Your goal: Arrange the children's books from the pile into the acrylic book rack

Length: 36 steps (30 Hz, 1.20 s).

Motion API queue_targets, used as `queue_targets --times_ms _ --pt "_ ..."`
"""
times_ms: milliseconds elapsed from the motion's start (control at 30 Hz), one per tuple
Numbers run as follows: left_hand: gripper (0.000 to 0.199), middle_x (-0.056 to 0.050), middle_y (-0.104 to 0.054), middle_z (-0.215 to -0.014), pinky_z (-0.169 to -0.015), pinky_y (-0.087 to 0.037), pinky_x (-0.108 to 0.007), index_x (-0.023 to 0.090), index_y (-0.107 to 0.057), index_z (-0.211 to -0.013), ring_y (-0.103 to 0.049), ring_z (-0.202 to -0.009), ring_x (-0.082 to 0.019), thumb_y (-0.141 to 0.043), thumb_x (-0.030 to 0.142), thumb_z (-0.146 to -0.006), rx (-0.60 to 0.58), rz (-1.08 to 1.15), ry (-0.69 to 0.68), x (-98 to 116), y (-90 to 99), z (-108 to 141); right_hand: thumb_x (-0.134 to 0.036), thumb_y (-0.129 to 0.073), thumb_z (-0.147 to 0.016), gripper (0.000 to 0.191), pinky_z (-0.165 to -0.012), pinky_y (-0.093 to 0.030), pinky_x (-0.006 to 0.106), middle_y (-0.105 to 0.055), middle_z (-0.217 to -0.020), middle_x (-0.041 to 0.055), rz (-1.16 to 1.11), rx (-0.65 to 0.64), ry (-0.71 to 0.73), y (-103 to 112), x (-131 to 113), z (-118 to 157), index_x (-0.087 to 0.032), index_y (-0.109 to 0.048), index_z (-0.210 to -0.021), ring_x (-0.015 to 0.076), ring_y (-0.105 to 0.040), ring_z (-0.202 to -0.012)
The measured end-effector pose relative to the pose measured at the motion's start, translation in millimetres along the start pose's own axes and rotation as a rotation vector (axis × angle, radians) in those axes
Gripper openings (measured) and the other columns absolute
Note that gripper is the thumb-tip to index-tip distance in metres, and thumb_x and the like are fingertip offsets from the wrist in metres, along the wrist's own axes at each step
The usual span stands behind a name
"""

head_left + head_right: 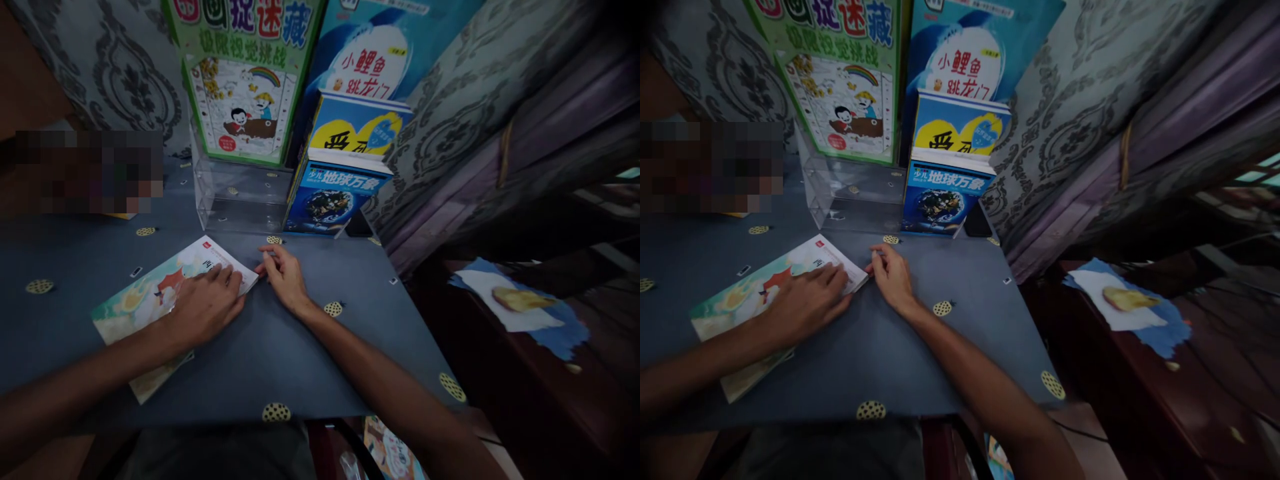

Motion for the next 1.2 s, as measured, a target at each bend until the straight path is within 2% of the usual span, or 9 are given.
queue_targets --times_ms 233,367,500,567,733,833,933,1067,1200 --pt "0.026 -0.019 -0.071 -0.098 -0.080 -0.054 -0.045 0.017 -0.066 -0.095 -0.068 -0.097 -0.036 -0.045 0.032 -0.095 0.072 0.178 0.030 -9.3 1.2 0.4 -0.047 -0.056 -0.093 0.025 -0.065 -0.052 0.029 -0.069 -0.068 -0.0017 -0.027 -0.008 0.002 -1.5 -0.8 1.2 -0.025 -0.065 -0.099 0.0165 -0.067 -0.063" --pt "0.029 -0.021 -0.071 -0.100 -0.079 -0.055 -0.047 0.014 -0.067 -0.096 -0.068 -0.099 -0.039 -0.043 0.031 -0.096 0.038 0.146 0.020 -6.5 2.4 0.6 -0.043 -0.051 -0.095 0.023 -0.067 -0.052 0.030 -0.069 -0.072 0.0000 0.009 0.007 0.036 -0.7 -6.2 3.7 -0.025 -0.064 -0.101 0.0178 -0.067 -0.066" --pt "0.033 -0.023 -0.070 -0.111 -0.081 -0.056 -0.046 0.013 -0.068 -0.103 -0.066 -0.108 -0.040 -0.046 0.038 -0.098 0.005 0.090 0.012 -4.9 0.1 1.4 -0.036 -0.048 -0.097 0.023 -0.074 -0.051 0.032 -0.069 -0.076 0.0013 0.206 0.096 0.174 5.8 -27.1 11.0 -0.025 -0.067 -0.103 0.0194 -0.065 -0.072" --pt "0.036 -0.021 -0.070 -0.117 -0.086 -0.055 -0.046 0.014 -0.068 -0.106 -0.065 -0.113 -0.038 -0.049 0.043 -0.098 0.027 0.141 -0.004 -9.3 -2.2 2.7 -0.035 -0.047 -0.098 0.025 -0.075 -0.050 0.031 -0.067 -0.073 0.0008 0.305 0.063 0.249 1.6 -35.9 15.8 -0.026 -0.069 -0.105 0.0191 -0.063 -0.070" --pt "0.041 -0.014 -0.067 -0.135 -0.112 -0.040 -0.048 0.023 -0.067 -0.124 -0.059 -0.129 -0.032 -0.049 0.049 -0.098 0.083 0.381 -0.119 -41.0 -7.8 19.4 -0.032 -0.050 -0.097 0.026 -0.066 -0.045 0.029 -0.066 -0.067 0.0006 0.421 -0.154 0.261 -17.6 -28.1 23.0 -0.028 -0.072 -0.108 0.0180 -0.056 -0.057" --pt "0.044 -0.011 -0.060 -0.146 -0.119 -0.031 -0.053 0.028 -0.063 -0.134 -0.053 -0.137 -0.032 -0.047 0.050 -0.099 0.085 0.396 -0.062 -74.9 -13.9 39.4 -0.031 -0.049 -0.098 0.027 -0.069 -0.045 0.032 -0.068 -0.070 0.0030 0.468 -0.176 0.269 -21.0 -24.3 21.8 -0.028 -0.073 -0.111 0.0199 -0.057 -0.059" --pt "0.050 -0.013 -0.054 -0.152 -0.117 -0.030 -0.059 0.029 -0.060 -0.139 -0.046 -0.142 -0.035 -0.045 0.054 -0.099 0.094 0.362 0.016 -100.5 -23.9 57.7 -0.029 -0.046 -0.098 0.029 -0.077 -0.048 0.036 -0.072 -0.086 0.0081 0.506 -0.206 0.319 -27.9 -27.3 16.8 -0.025 -0.071 -0.112 0.0241 -0.063 -0.075" --pt "0.053 -0.013 -0.047 -0.157 -0.118 -0.024 -0.064 0.027 -0.053 -0.146 -0.037 -0.149 -0.034 -0.037 0.052 -0.102 0.120 0.336 0.052 -109.8 -37.9 64.5 -0.028 -0.047 -0.098 0.028 -0.086 -0.049 0.041 -0.071 -0.102 0.0100 0.481 -0.253 0.312 -39.4 -27.6 2.5 -0.025 -0.068 -0.116 0.0269 -0.063 -0.094" --pt "0.054 -0.015 -0.043 -0.159 -0.119 -0.018 -0.066 0.023 -0.051 -0.147 -0.032 -0.151 -0.034 -0.036 0.048 -0.102 0.139 0.336 0.097 -110.3 -42.7 51.8 -0.027 -0.048 -0.097 0.029 -0.092 -0.048 0.044 -0.071 -0.101 0.0089 0.444 -0.242 0.302 -45.9 -22.1 -17.4 -0.025 -0.065 -0.120 0.0275 -0.061 -0.099"
Point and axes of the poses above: each hand's wrist, its own z-axis away from the middle knuckle, its own y-axis out of the back of the hand, x = y × z, the point moved 8 cm from there along -z, towards the middle knuckle
